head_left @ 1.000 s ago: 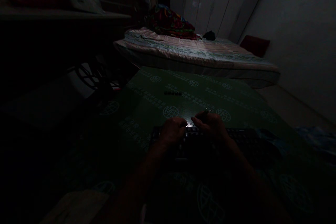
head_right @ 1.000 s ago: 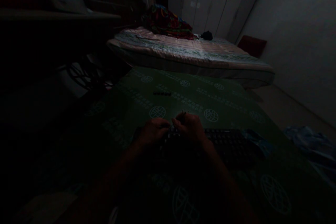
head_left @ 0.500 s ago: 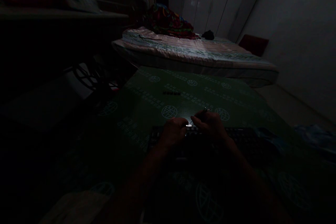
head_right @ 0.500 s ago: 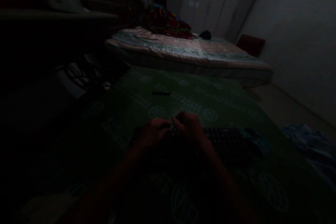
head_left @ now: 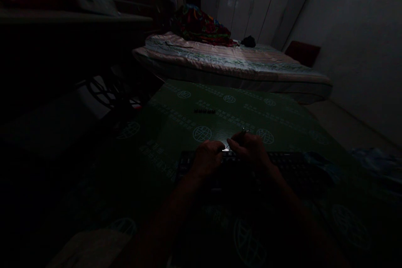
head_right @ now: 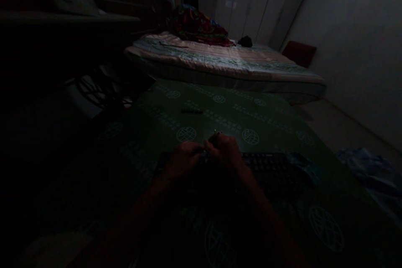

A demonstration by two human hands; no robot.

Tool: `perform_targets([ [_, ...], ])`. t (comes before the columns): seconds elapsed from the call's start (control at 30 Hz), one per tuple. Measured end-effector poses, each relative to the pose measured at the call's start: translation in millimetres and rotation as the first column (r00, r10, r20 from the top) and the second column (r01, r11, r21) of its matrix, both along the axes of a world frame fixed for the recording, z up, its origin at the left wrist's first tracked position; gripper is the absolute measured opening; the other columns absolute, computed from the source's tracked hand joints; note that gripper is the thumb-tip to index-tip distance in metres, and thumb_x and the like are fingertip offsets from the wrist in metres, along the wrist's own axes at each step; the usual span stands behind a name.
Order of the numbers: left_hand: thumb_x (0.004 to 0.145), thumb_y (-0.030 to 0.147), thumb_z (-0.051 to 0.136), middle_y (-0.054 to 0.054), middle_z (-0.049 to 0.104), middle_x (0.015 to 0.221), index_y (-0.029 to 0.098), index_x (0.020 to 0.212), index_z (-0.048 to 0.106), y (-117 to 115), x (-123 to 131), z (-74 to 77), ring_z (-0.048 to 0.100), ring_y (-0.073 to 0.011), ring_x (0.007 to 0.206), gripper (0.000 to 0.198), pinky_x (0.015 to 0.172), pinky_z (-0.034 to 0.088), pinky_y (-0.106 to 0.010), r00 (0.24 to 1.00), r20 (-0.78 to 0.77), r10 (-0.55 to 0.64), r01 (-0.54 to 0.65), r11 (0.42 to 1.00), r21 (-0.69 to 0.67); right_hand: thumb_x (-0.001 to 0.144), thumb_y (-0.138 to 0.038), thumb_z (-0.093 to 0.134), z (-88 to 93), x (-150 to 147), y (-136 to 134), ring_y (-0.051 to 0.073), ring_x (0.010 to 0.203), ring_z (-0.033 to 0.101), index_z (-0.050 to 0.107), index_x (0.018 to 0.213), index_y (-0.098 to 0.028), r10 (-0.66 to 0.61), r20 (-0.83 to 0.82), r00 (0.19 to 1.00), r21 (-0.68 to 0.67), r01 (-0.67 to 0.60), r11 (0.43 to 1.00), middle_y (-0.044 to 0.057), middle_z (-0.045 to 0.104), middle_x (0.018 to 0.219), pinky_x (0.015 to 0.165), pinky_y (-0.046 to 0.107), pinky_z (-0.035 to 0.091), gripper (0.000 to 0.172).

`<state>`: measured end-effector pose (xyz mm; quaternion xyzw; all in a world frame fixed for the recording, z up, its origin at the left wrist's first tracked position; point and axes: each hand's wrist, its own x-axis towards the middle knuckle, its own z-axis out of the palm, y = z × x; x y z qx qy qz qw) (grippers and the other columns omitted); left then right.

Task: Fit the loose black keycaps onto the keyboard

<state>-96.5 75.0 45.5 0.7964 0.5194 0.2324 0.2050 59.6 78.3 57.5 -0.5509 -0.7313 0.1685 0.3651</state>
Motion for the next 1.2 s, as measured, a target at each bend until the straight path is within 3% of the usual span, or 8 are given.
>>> perform_targets([
  [0.23,0.074,0.009,0.053,-0.003,0.072,0.095,0.018,0.092,0.069,1.7,-1.3,-3.2,0.062,-0.0181,0.092,0.025,0.083,0.045,-0.027,0.999,0.039,0.007,-0.004,0.997,-0.077,0.077,-0.031,0.052,-3.0,-2.8,0.4,0.014,0.053,0.058,0.063,0.062,-0.016,-0.008,0.049,0.999,-0.010,0.009,1.000,0.003,0.061,0.055,0.049,0.021,0.034,0.024],
  [0.63,0.075,0.009,0.053,-0.004,0.072,0.095,0.019,0.092,0.069,2.6,-1.1,-2.2,0.062,-0.0187,0.091,0.026,0.084,0.044,-0.028,0.998,-0.042,-0.035,0.034,0.999,-0.031,0.078,-0.031,0.052,-6.8,-3.7,1.5,0.012,0.050,0.055,0.061,0.062,-0.016,0.000,0.091,0.996,0.047,-0.004,0.999,0.002,0.059,0.054,0.049,0.020,0.033,0.023],
  [1.2,0.071,0.006,0.048,-0.004,0.065,0.074,0.020,0.084,0.067,5.1,-1.7,-2.7,0.057,-0.0187,0.076,0.027,0.076,0.043,-0.028,0.979,-0.180,-0.092,0.097,0.995,0.020,0.079,-0.031,0.051,-6.2,-4.8,0.4,0.012,0.049,0.055,0.061,0.059,-0.017,0.016,0.077,0.997,0.072,-0.021,0.997,0.002,0.060,0.053,0.048,0.020,0.033,0.026],
])
